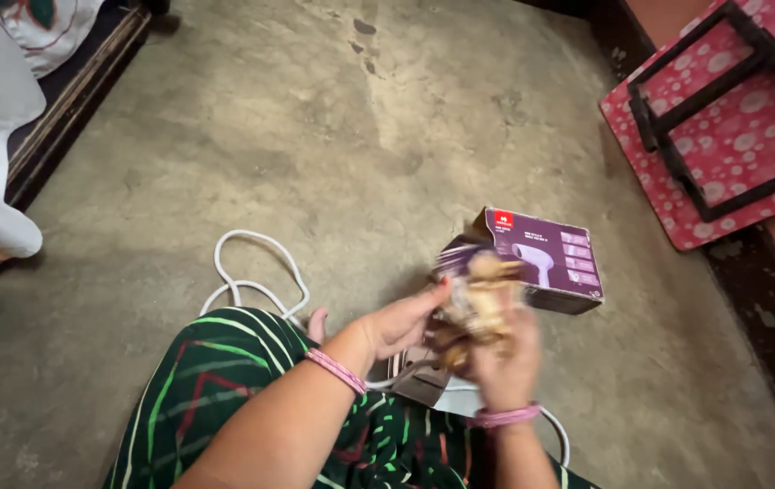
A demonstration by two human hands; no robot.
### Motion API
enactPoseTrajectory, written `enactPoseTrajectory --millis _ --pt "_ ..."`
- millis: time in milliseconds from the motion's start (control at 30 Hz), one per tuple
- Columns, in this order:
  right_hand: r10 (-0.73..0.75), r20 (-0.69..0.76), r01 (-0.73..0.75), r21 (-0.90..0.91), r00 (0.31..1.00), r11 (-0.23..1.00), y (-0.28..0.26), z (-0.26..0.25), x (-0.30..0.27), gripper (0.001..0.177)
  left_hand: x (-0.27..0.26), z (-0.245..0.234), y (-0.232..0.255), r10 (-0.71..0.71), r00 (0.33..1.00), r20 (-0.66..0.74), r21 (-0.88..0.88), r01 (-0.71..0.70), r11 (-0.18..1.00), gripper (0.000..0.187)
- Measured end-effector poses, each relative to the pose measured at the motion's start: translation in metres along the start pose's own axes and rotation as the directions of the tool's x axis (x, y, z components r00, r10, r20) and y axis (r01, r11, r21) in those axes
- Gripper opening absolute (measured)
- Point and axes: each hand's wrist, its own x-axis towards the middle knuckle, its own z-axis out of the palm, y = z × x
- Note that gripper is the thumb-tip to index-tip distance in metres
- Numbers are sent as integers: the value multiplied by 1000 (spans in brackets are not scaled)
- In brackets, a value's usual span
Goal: The person wipes the surface of a cardboard box and an electric iron with a cloth. They hold the box and wipe it, then place it down and wipe the iron's body and soleplate.
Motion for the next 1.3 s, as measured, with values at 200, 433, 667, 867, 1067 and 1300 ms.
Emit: enactPoseTrajectory --millis 200,433,667,867,1067,1300 --pt "368 -85 -295 446 926 845 45 -22 8 49 32 -40 -40 245 855 -457 520 34 853 72" --pt "271 582 -241 -131 766 962 26 59 0 53 41 -30 -65 31 891 -453 869 433 241 60" --pt "535 392 -401 -374 748 836 106 110 38 66 21 12 -17 -46 877 -479 866 480 136 61" --pt "716 420 -830 314 557 461 139 111 16 50 17 17 -16 -12 882 -471 876 469 118 63" --pt "441 390 -406 -173 808 897 170 120 -44 46 7 27 -11 -14 898 -440 876 433 214 47" --pt "655 650 -189 -639 384 745 19 38 -4 50 -4 31 -16 106 904 -414 907 400 131 81"
